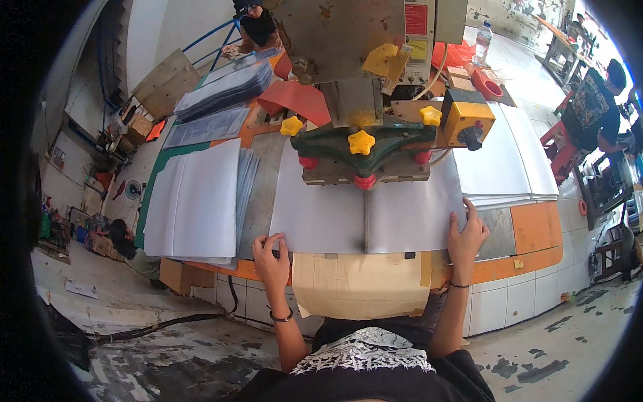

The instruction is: The person aligns plastic folder sheets under a heat press machine, presses their center seam, folds and stacks the finished sheets to the side, and repeats the process with new sheets from the stack.

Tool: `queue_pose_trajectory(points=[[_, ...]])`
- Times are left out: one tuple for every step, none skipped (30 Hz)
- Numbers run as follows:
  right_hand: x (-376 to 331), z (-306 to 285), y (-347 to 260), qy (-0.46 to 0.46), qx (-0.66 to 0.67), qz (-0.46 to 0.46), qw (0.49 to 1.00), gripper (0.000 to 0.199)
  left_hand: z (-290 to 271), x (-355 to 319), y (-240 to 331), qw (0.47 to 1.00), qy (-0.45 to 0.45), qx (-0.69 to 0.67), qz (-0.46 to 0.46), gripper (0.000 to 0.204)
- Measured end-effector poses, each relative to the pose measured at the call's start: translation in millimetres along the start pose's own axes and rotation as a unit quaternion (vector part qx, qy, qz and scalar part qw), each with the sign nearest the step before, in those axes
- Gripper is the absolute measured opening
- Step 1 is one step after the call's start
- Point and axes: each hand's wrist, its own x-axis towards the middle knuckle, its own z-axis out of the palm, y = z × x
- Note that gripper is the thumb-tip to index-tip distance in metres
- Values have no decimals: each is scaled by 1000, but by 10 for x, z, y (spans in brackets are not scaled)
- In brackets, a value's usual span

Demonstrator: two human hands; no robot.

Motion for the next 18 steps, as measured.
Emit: queue_pose_trajectory(points=[[4, 1, 5, -2, -5, 1, 1000, 46, -3, 1, 1, 1000, -5, 1, -5, 14], [4, 1, 2, -2, -5, 1, 1000, 46, -1, 1, -1, 1000, -5, 1, -5, 14], [3, 1, -3, 0, -4, 0, 1000, 46, 2, 0, -5, 1000, -6, 2, -6, 14], [2, 0, -6, 2, -3, -2, 1000, 46, 7, -1, -9, 1000, -7, 2, -8, 14], [3, -2, -11, 2, -2, -2, 1000, 46, 9, -1, -15, 1000, -7, 2, -8, 14], [4, -4, -15, 4, -2, -5, 1000, 46, 13, -1, -23, 1000, -5, -1, -6, 14], [4, -7, -19, 6, -2, -8, 1000, 46, 13, -1, -27, 1000, -3, -3, -4, 14], [6, -7, -17, 6, -2, -8, 1000, 46, 15, 0, -24, 1000, -4, -3, -5, 14], [8, -9, -15, 2, -2, -3, 1000, 46, 12, 0, -15, 1000, -10, -4, -13, 14], [9, -9, -14, -1, -3, 2, 1000, 45, 8, 1, -8, 1000, -16, -6, -21, 15], [9, -11, -14, -1, -3, 3, 1000, 45, 2, 3, 1, 1000, -17, -6, -21, 15], [8, -12, -17, -2, -2, 2, 1000, 45, -3, 7, 11, 999, -20, -8, -26, 15], [7, -14, -22, -3, 0, 1, 1000, 45, -4, 7, 16, 999, -23, -9, -30, 16], [8, -22, -43, -3, 0, 1, 1000, 45, -7, 7, 14, 999, -23, -9, -30, 16], [7, -35, -69, -2, 7, -2, 1000, 45, -8, 6, 10, 999, -21, -8, -28, 16], [7, -42, -84, -1, 13, -5, 1000, 45, -10, 4, 6, 999, -20, -8, -25, 16], [7, -43, -80, 0, 13, -5, 1000, 45, -9, 3, 6, 999, -20, -8, -25, 16], [6, -40, -71, -1, 13, -3, 1000, 45, -9, 0, 4, 999, -20, -8, -24, 16]])
